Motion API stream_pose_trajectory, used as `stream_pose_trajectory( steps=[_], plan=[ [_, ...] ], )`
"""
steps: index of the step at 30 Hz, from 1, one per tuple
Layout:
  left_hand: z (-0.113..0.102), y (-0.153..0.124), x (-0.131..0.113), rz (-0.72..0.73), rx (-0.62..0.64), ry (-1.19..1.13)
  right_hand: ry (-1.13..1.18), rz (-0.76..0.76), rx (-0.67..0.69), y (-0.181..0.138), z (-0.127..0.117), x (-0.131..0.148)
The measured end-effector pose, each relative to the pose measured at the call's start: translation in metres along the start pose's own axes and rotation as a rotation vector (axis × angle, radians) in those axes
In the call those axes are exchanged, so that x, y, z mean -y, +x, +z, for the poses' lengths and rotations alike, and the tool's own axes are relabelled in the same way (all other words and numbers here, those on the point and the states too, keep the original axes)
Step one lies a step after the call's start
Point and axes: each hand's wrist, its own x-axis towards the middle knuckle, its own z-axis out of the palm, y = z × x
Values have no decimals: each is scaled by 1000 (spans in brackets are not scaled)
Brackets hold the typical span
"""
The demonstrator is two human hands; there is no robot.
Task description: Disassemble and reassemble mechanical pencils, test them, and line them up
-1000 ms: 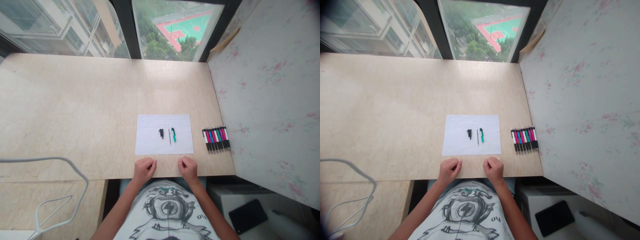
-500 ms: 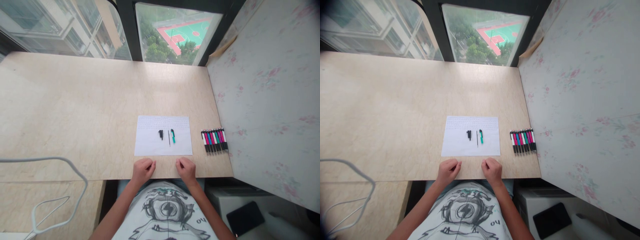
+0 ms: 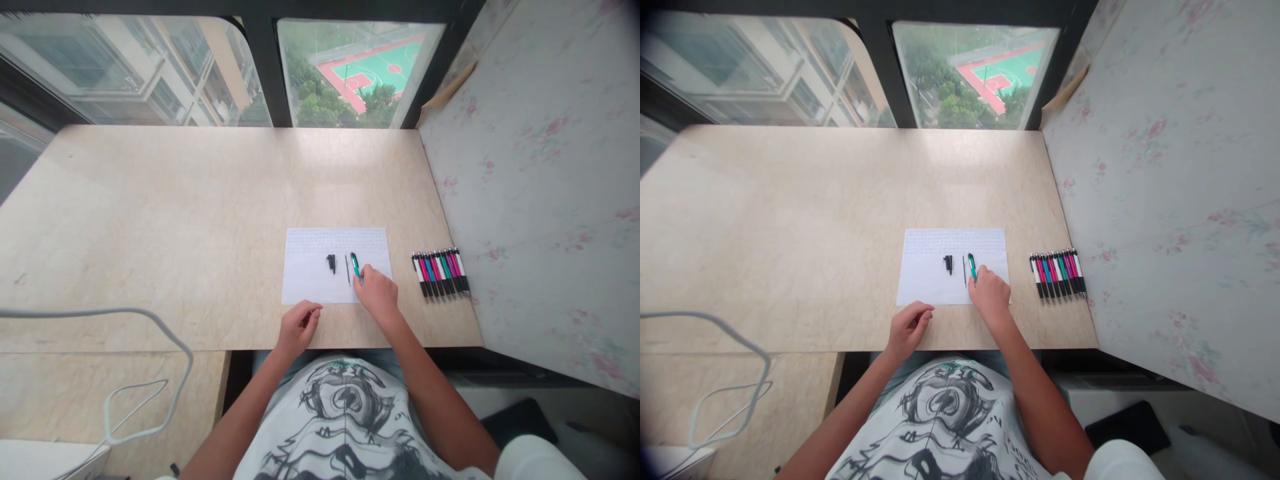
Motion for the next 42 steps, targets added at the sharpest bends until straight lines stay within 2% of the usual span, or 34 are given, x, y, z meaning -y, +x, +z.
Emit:
stream_pose_trajectory(
  steps=[4, 6, 9, 11, 15, 18, 21, 23, 26, 29, 35, 42],
  plan=[
    [10, 10, -8, -165, -9, -185, 2, -24, 7, -7, -6, 9],
    [19, 16, -13, -268, 29, -316, 12, -65, 21, -16, -9, 15],
    [31, 24, -19, -377, 39, -458, 49, -211, 77, -32, -11, 25],
    [35, 27, -22, -401, 15, -500, 31, -269, 87, -39, -10, 30],
    [35, 28, -26, -415, 32, -557, 20, -285, 114, -45, -12, 33],
    [32, 28, -27, -419, 33, -583, 34, -330, 174, -42, -19, 33],
    [28, 29, -26, -443, -18, -624, 95, -377, 237, -31, -23, 30],
    [25, 29, -24, -478, -66, -700, 114, -374, 223, -17, -22, 25],
    [21, 28, -20, -532, -124, -848, 5, -257, 28, 7, -15, 17],
    [17, 25, -18, -574, -151, -931, -94, -228, -42, 25, -5, 14],
    [15, 19, -17, -640, -145, -994, -235, -183, 14, 32, 3, 20],
    [20, 14, -20, -653, -129, -1094, -232, -172, 49, 32, 4, 21]
  ],
)
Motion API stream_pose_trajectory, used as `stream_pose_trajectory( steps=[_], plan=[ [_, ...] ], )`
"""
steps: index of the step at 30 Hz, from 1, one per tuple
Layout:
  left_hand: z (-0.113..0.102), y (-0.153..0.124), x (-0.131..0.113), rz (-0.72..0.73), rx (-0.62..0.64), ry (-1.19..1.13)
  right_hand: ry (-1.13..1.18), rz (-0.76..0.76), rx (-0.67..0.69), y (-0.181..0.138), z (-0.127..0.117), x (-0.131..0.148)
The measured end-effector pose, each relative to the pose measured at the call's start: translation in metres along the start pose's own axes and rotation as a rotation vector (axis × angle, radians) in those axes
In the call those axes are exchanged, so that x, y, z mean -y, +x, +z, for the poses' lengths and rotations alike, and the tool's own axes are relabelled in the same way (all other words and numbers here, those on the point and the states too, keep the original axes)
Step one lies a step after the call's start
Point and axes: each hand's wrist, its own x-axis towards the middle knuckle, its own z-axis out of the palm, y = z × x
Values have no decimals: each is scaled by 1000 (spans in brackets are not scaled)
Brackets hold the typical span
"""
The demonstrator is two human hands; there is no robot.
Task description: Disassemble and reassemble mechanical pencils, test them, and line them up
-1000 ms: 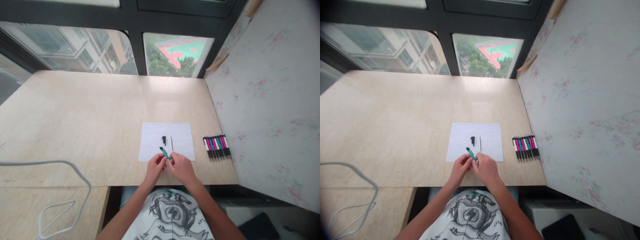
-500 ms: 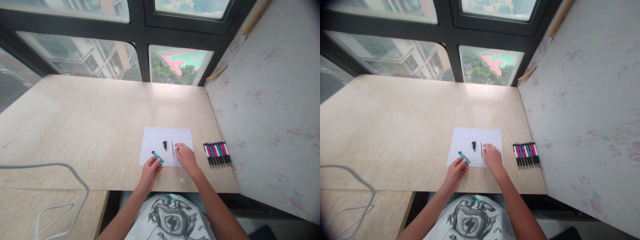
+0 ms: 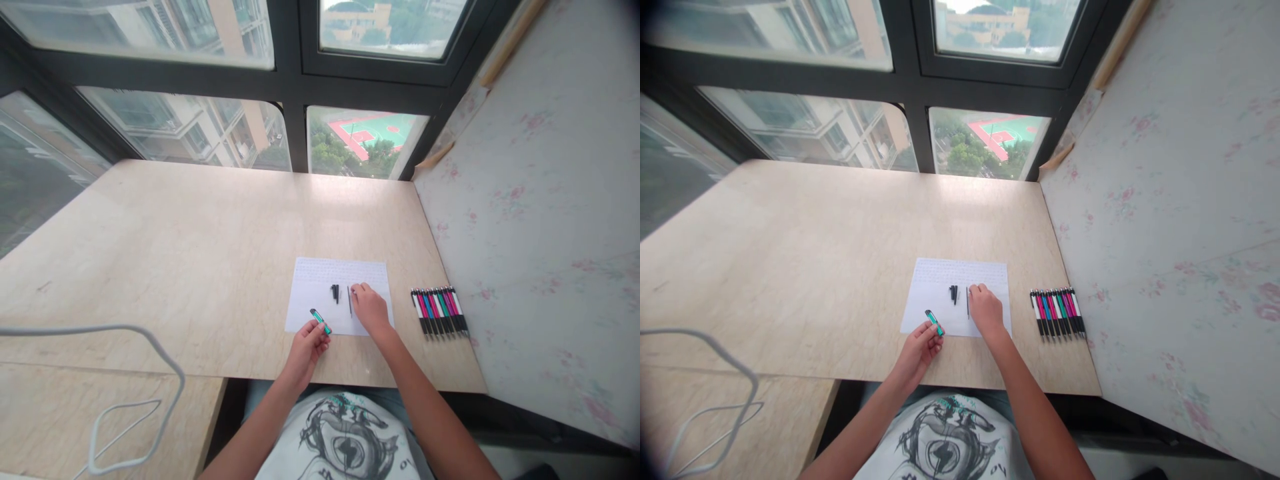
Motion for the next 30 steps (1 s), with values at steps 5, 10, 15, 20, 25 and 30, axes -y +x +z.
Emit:
stream_pose_trajectory(
  steps=[5, 10, 15, 20, 25, 30],
  plan=[
    [0, -3, 3, -22, -3, -63, 161, -36, -57, -15, -4, -3],
    [2, -3, 8, -93, -56, -241, 524, -162, -84, -52, -10, 8],
    [9, -3, 8, -107, -60, -353, 673, -219, -96, -82, -16, 21],
    [14, -3, 9, -87, -6, -342, 689, -203, -119, -85, -17, 23],
    [13, -4, 12, -108, 27, -328, 676, -229, -98, -82, -14, 24],
    [10, -4, 13, -115, 30, -315, 653, -244, -99, -82, -13, 26]
  ],
)
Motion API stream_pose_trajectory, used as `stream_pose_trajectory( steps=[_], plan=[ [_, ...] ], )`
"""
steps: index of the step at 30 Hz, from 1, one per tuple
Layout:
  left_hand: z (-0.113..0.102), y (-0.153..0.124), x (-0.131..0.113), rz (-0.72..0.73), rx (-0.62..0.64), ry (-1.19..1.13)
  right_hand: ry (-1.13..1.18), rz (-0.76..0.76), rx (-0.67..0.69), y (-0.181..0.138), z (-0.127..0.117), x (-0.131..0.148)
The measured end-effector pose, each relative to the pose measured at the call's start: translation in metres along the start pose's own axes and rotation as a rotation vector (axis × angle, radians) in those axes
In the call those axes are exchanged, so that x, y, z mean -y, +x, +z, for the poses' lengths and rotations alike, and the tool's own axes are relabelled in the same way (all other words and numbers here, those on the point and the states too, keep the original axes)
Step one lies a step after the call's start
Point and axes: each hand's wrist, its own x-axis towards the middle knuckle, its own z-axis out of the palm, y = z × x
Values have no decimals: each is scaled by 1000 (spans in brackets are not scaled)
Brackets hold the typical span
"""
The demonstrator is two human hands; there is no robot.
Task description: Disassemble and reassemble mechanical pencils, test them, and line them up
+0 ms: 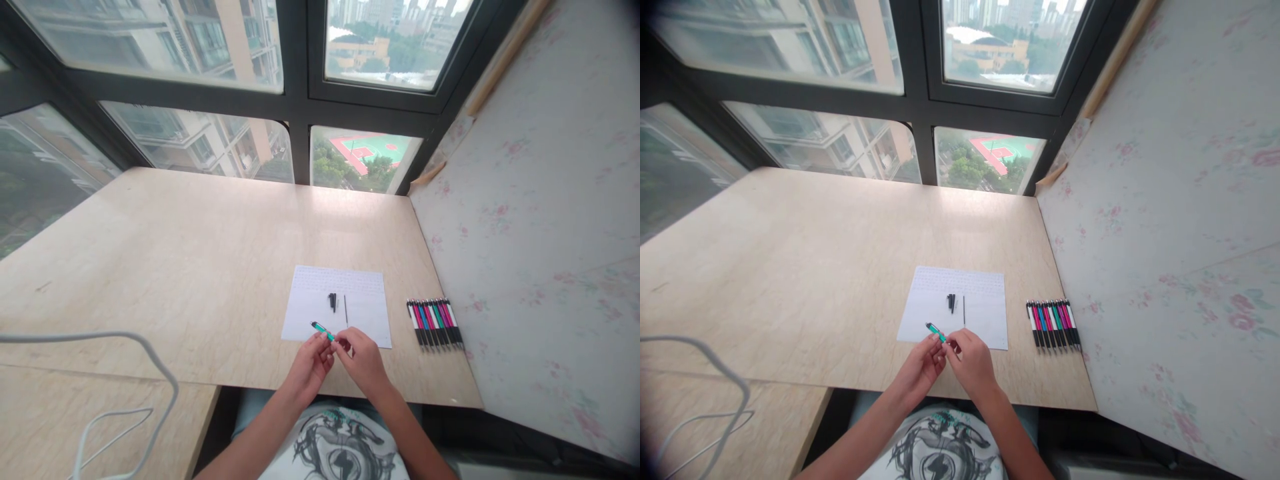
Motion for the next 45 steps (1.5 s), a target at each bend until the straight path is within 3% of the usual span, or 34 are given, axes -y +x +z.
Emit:
stream_pose_trajectory(
  steps=[11, 22, 30, 39, 45],
  plan=[
    [3, -2, -4, -32, -50, -14, -86, 4, -7, 0, 0, -3],
    [12, -6, -13, -124, -143, -161, -685, 328, 85, 20, 9, -22],
    [15, -11, -17, -96, -157, -110, -739, 388, 120, 31, 15, -18],
    [8, -9, -19, 66, -93, 104, -755, 388, 57, 39, 16, -16],
    [9, -9, -20, 104, -105, 185, -758, 460, 102, 53, 20, -16]
  ],
)
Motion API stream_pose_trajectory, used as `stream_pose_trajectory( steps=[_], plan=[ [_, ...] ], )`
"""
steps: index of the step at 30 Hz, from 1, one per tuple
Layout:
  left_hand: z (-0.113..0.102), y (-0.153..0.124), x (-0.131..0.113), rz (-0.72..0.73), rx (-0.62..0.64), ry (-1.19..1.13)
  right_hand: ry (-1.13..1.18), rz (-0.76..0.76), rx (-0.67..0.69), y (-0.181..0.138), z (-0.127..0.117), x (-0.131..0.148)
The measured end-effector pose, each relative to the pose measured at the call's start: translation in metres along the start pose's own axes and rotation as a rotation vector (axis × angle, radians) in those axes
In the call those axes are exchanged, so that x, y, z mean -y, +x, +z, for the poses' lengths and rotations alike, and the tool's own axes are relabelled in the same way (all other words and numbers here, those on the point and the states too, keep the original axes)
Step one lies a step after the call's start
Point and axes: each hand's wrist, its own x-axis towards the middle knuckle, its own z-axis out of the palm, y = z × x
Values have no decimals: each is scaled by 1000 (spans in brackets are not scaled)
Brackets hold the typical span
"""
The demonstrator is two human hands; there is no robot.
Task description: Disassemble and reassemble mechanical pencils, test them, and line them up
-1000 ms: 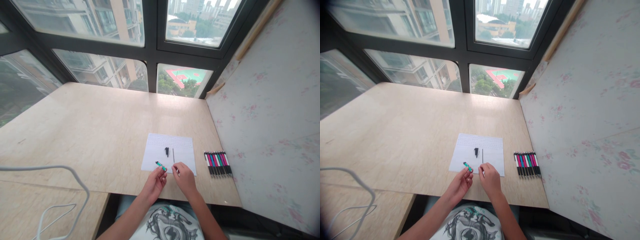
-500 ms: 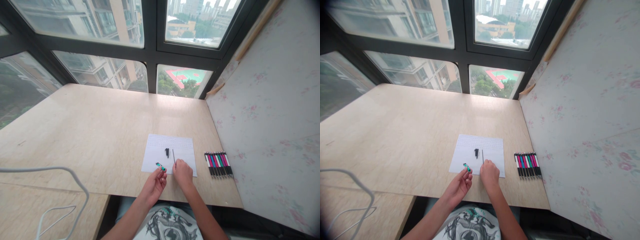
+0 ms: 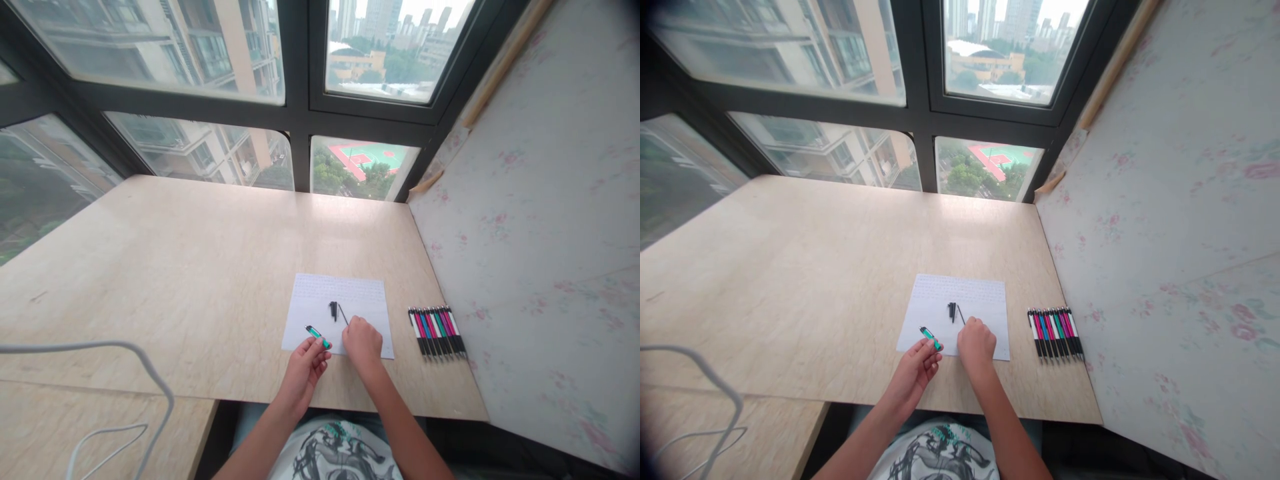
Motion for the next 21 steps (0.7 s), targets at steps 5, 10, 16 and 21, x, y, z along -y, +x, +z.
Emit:
stream_pose_trajectory(
  steps=[5, 10, 16, 21],
  plan=[
    [-2, 1, 2, 19, 10, 1, 59, 17, -33, 2, -6, -6],
    [-6, 6, -1, 27, -20, -37, 414, -97, -88, -11, -5, -28],
    [-8, 12, -9, 57, -35, -83, 884, -265, -85, -36, -10, -43],
    [-8, 14, -11, 80, -47, -91, 955, -257, -102, -45, -18, -45]
  ],
)
